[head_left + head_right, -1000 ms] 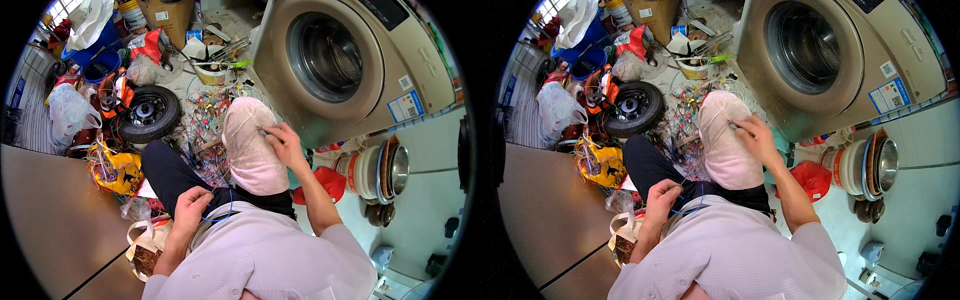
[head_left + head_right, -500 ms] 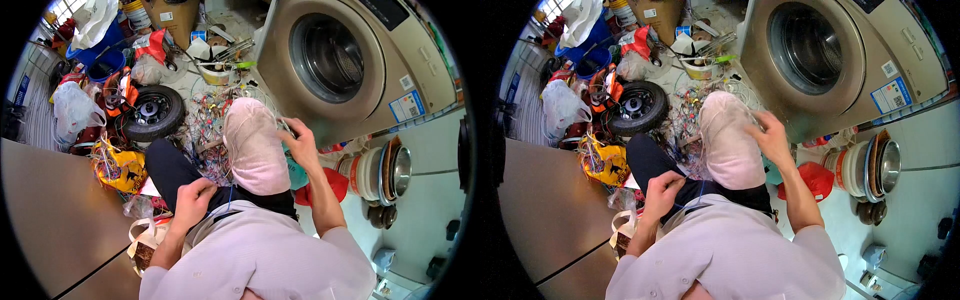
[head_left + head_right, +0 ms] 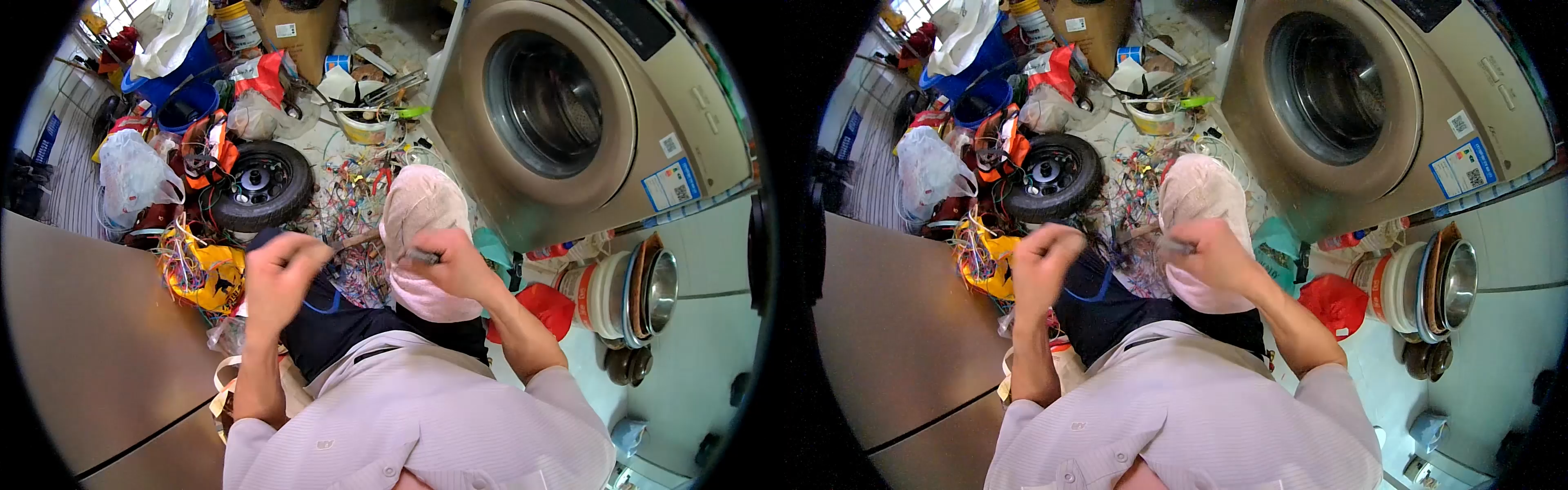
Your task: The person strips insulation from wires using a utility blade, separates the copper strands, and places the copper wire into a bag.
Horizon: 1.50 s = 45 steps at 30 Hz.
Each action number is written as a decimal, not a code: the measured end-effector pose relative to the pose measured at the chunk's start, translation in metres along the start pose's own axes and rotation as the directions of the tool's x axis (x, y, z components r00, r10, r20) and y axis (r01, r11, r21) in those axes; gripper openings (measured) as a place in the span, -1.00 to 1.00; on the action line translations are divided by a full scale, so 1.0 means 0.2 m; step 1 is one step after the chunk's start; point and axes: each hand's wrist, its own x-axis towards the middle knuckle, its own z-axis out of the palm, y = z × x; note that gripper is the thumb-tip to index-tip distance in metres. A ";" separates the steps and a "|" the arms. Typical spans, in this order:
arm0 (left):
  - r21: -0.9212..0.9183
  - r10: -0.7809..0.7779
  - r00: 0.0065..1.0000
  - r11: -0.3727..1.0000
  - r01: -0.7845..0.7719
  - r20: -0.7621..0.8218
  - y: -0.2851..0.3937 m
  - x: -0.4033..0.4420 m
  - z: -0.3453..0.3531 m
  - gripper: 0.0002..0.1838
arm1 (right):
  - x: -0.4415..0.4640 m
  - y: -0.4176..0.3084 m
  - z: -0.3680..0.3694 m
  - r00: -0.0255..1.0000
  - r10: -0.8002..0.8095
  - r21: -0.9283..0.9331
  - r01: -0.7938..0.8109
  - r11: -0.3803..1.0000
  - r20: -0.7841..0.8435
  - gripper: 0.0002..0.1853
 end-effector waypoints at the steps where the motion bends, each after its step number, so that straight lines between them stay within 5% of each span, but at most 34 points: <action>1: -0.121 -0.124 0.987 0.986 0.111 -0.103 -0.02 0.03 -0.03 -0.87 | 0.01 -0.01 -0.01 1.000 -0.004 -0.003 0.004 1.000 -0.002 -0.86; 2: -0.147 -0.152 0.971 0.981 0.126 -0.185 -0.02 0.04 -0.01 -0.85 | 0.02 -0.04 -0.02 0.962 0.262 0.300 -0.227 0.927 -0.082 -0.88; 3: -0.146 -0.150 0.971 0.982 0.123 -0.187 -0.01 0.04 0.02 -0.85 | 0.04 -0.06 -0.03 0.850 0.522 0.584 -0.388 0.713 -0.073 -0.86; 4: -0.055 0.003 0.993 0.998 -0.010 -0.115 0.01 0.04 0.08 -0.84 | 0.06 -0.06 -0.02 0.861 0.504 0.711 -0.312 0.630 -0.068 -0.86; 6: 0.044 0.188 0.982 0.981 -0.189 0.017 0.04 0.04 0.20 -0.77 | 0.10 -0.09 -0.01 0.852 0.516 0.778 -0.266 0.569 -0.087 -0.87; 7: -0.067 0.058 0.997 0.996 -0.055 0.050 0.09 0.03 0.25 -0.77 | 0.12 -0.10 -0.01 0.840 0.533 0.839 -0.216 0.499 -0.100 -0.87; 9: -0.260 0.037 0.991 0.965 -0.003 0.126 0.01 0.04 0.35 -0.78 | 0.15 -0.10 0.01 0.847 0.520 0.856 -0.184 0.483 -0.112 -0.88; 18: -0.468 -0.130 0.969 0.857 0.217 0.211 -0.13 0.07 0.61 -0.78 | 0.09 0.05 -0.02 0.791 0.572 0.856 -0.124 0.501 -0.220 -0.86; 20: -0.486 -0.212 0.938 0.811 0.326 0.275 -0.14 0.08 0.65 -0.78 | 0.05 0.14 -0.04 0.733 0.600 0.546 -0.374 0.749 -0.320 -0.76; 22: -0.417 -0.331 0.889 0.793 0.444 0.318 -0.16 0.11 0.68 -0.80 | 0.02 0.16 -0.08 0.733 0.563 0.374 -0.434 0.819 -0.382 -0.70; 23: -0.414 -0.335 0.887 0.792 0.448 0.319 -0.17 0.12 0.69 -0.80 | 0.01 0.18 -0.11 0.746 0.507 0.181 -0.479 0.859 -0.431 -0.64; 24: -0.413 -0.392 0.846 0.747 0.521 0.361 -0.19 0.14 0.70 -0.81 | -0.05 0.27 -0.11 0.782 0.288 -0.133 -0.424 0.896 -0.553 -0.59; 27: -0.430 -0.468 0.781 0.656 0.621 0.413 -0.25 0.15 0.74 -0.84 | -0.14 0.36 -0.12 0.831 0.228 -0.380 -0.454 0.806 -0.508 -0.58; 31: -0.493 -0.525 0.754 0.571 0.656 0.395 -0.27 0.16 0.80 -0.83 | -0.20 0.33 -0.09 0.861 0.263 -0.385 -0.442 0.810 -0.435 -0.62; 37: -0.467 -0.514 0.772 0.615 0.635 0.374 -0.29 0.16 0.84 -0.81 | -0.21 0.36 -0.07 0.934 0.038 -0.442 -0.203 0.874 -0.354 -0.66; 45: -0.458 -0.505 0.759 0.605 0.651 0.411 -0.28 0.17 0.84 -0.81 | -0.21 0.32 -0.10 0.964 0.050 -0.460 -0.170 0.871 -0.262 -0.68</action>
